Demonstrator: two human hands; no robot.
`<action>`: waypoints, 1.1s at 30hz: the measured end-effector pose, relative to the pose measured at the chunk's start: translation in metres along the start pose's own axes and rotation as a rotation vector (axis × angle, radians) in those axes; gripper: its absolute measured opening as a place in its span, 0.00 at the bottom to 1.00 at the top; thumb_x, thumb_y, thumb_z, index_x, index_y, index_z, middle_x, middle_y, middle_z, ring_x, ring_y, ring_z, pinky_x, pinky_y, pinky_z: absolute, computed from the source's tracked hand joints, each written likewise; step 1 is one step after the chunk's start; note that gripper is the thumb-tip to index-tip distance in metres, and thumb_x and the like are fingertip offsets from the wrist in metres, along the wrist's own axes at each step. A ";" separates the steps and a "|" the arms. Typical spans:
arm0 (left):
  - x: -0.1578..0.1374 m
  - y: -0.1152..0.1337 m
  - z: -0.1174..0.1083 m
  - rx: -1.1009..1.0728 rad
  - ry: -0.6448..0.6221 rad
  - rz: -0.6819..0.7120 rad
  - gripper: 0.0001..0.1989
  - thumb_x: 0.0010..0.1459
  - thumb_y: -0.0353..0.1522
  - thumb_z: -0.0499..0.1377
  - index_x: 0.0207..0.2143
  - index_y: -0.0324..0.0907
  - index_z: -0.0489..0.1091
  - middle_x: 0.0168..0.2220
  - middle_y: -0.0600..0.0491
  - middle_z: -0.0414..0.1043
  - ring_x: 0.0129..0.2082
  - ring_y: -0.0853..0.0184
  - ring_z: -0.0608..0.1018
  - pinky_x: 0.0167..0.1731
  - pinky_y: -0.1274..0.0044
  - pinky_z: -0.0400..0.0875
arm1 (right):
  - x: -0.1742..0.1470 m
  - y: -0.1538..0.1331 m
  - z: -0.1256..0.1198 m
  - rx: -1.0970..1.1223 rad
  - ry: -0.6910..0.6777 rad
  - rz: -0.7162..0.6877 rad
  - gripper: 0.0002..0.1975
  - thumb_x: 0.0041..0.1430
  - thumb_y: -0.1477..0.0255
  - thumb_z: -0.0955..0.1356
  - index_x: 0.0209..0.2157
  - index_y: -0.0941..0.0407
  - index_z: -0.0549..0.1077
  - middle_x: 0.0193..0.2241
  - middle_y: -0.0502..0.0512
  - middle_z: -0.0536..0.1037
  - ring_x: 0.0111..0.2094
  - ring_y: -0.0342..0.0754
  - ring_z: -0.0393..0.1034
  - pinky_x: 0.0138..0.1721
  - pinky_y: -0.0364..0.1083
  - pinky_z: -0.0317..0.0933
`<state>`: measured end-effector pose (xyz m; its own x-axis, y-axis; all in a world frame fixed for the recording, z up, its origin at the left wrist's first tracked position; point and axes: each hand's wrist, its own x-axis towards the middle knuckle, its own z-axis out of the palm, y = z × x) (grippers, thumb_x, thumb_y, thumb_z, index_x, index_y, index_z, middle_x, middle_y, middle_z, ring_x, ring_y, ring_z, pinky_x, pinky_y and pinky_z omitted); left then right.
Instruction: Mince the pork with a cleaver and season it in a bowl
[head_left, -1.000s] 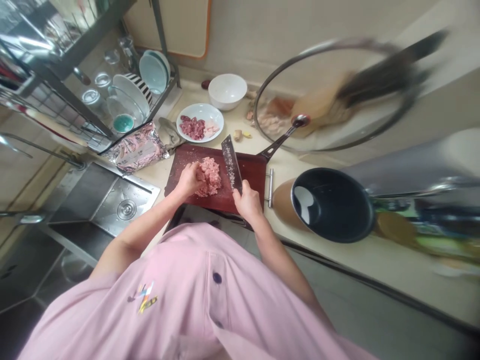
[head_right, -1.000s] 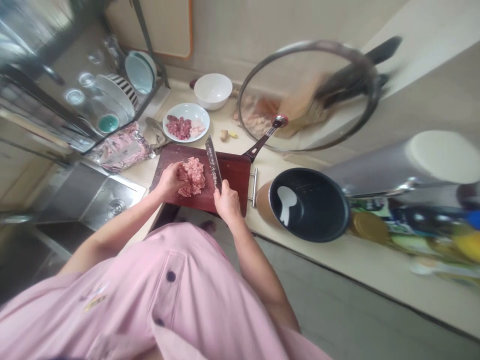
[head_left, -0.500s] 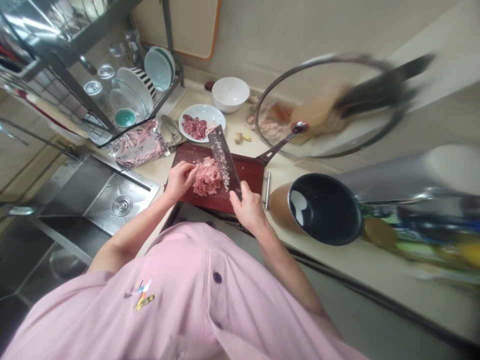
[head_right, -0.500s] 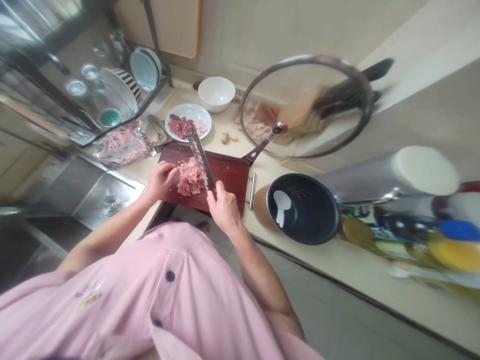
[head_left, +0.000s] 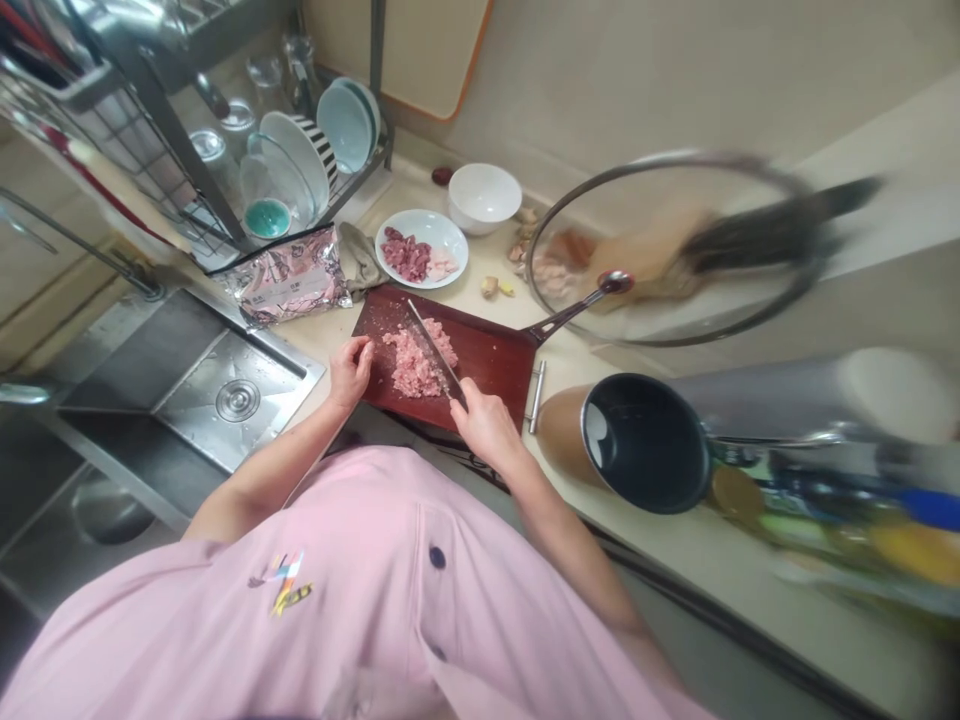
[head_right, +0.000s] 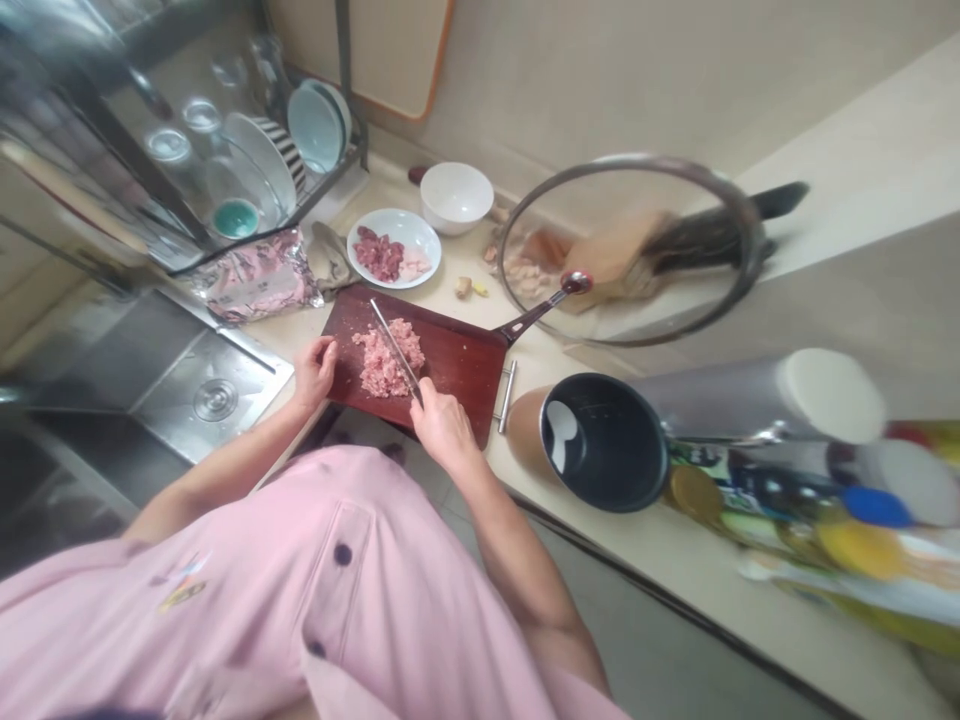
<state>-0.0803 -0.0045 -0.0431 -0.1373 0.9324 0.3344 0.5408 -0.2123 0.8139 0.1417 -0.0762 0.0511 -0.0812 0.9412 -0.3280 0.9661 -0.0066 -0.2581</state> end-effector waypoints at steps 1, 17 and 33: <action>-0.001 0.000 0.000 -0.005 0.007 -0.010 0.13 0.63 0.39 0.52 0.36 0.40 0.71 0.33 0.49 0.76 0.34 0.66 0.76 0.39 0.74 0.71 | 0.000 -0.002 0.001 0.012 0.020 -0.015 0.14 0.64 0.70 0.59 0.48 0.59 0.67 0.31 0.61 0.79 0.31 0.53 0.74 0.30 0.44 0.56; -0.004 -0.001 -0.001 -0.020 -0.001 -0.048 0.15 0.63 0.40 0.51 0.38 0.39 0.71 0.33 0.49 0.75 0.34 0.66 0.76 0.40 0.73 0.70 | 0.004 -0.005 -0.002 0.060 -0.004 -0.068 0.16 0.65 0.68 0.59 0.51 0.58 0.65 0.33 0.60 0.79 0.34 0.53 0.75 0.33 0.44 0.59; -0.006 -0.003 -0.001 0.003 0.012 -0.032 0.15 0.64 0.40 0.51 0.38 0.39 0.71 0.33 0.48 0.75 0.34 0.67 0.76 0.39 0.74 0.70 | 0.013 -0.007 0.001 -0.045 -0.005 -0.023 0.15 0.65 0.68 0.58 0.50 0.59 0.66 0.32 0.61 0.79 0.32 0.53 0.74 0.31 0.45 0.57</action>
<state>-0.0817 -0.0093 -0.0472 -0.1650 0.9350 0.3138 0.5384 -0.1812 0.8230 0.1339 -0.0643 0.0472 -0.1047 0.9391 -0.3272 0.9740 0.0304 -0.2244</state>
